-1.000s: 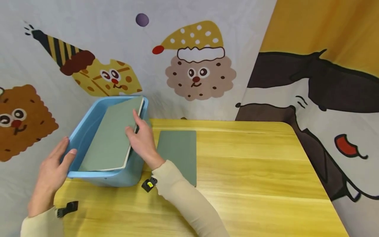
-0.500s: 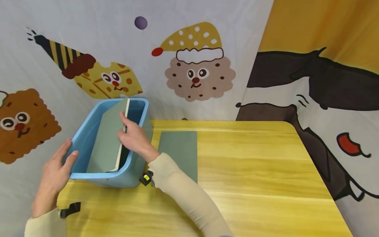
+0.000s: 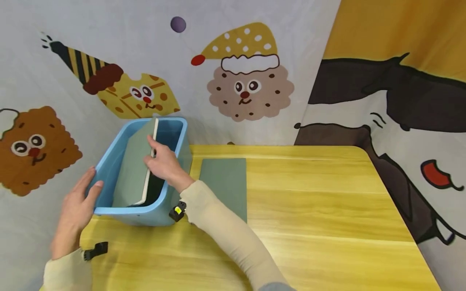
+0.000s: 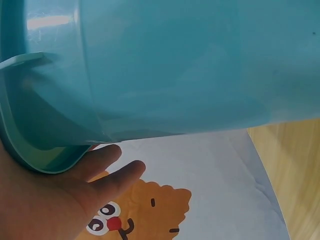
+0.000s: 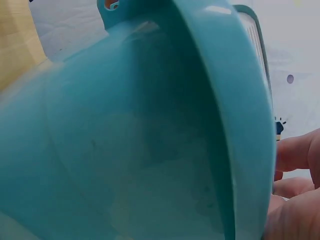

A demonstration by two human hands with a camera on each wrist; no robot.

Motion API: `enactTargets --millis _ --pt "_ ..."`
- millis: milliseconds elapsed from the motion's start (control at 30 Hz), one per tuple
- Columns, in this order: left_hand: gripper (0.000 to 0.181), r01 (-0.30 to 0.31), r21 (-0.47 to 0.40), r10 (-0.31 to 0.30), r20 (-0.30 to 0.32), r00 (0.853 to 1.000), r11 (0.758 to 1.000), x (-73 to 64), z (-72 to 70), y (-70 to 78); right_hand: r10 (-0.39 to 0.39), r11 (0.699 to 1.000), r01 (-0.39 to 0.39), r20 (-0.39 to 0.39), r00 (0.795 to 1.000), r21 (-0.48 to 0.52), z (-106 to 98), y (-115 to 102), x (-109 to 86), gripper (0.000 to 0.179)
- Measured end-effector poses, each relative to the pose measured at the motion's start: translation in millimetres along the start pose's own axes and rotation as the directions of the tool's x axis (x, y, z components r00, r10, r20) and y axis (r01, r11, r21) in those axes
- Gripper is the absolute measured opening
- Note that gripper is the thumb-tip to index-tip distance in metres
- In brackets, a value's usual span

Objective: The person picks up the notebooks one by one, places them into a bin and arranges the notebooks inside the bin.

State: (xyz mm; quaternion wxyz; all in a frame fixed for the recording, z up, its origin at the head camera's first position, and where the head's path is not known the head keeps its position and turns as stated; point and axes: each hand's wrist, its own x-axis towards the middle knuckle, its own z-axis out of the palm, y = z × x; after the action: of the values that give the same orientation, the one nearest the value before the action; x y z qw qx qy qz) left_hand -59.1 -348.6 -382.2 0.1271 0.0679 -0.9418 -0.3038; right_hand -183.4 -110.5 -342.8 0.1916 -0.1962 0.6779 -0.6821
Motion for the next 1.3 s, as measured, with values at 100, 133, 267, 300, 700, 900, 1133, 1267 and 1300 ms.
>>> enactTargets --millis 100,133,267,300,700,900,1133,1267,1300 --pt "0.065 -0.009 -0.018 0.009 -0.007 1.000 1.000 1.3 0.7 0.1 0.015 1.000 -0.015 -0.001 1.000 -0.017 0 0 2.5 0.069" --pt "0.064 -0.011 -0.022 0.011 -0.009 1.000 1.000 1.4 0.6 0.0 0.023 1.000 -0.023 -0.001 1.000 -0.021 0 -1 3.3 0.069" --pt "0.064 -0.007 -0.025 0.007 0.001 1.000 1.000 1.2 0.1 0.1 0.049 0.998 -0.049 -0.001 0.999 -0.029 3 -2 6.7 0.069" --pt "0.064 -0.003 -0.026 0.003 0.007 1.000 1.000 0.8 0.2 0.1 0.057 0.998 -0.057 0.002 0.998 -0.020 3 -1 7.5 0.069" --pt "0.067 0.055 0.012 -0.056 0.060 0.997 0.998 0.1 2.3 3.1 -0.023 0.996 0.017 -0.061 0.998 -0.090 -9 -4 -2.3 0.068" --pt "0.068 0.017 0.001 -0.017 0.060 0.998 1.000 3.0 -0.7 3.8 -0.141 0.977 0.124 -0.091 0.986 -0.170 -21 -1 -21.7 0.064" --pt "0.069 0.017 0.025 -0.019 0.077 0.997 1.000 0.9 -2.7 4.2 -0.261 0.927 0.234 -0.058 0.964 -0.292 -38 15 -45.0 0.063" --pt "0.069 0.024 0.021 -0.026 0.079 0.997 0.999 0.6 -1.9 3.6 -0.299 0.885 0.263 -0.037 0.954 -0.385 -54 30 -57.5 0.071" --pt "0.069 0.028 0.022 -0.030 0.082 0.996 0.999 0.7 -1.6 3.8 -0.301 0.879 0.261 -0.039 0.953 -0.398 -58 34 -60.7 0.071"
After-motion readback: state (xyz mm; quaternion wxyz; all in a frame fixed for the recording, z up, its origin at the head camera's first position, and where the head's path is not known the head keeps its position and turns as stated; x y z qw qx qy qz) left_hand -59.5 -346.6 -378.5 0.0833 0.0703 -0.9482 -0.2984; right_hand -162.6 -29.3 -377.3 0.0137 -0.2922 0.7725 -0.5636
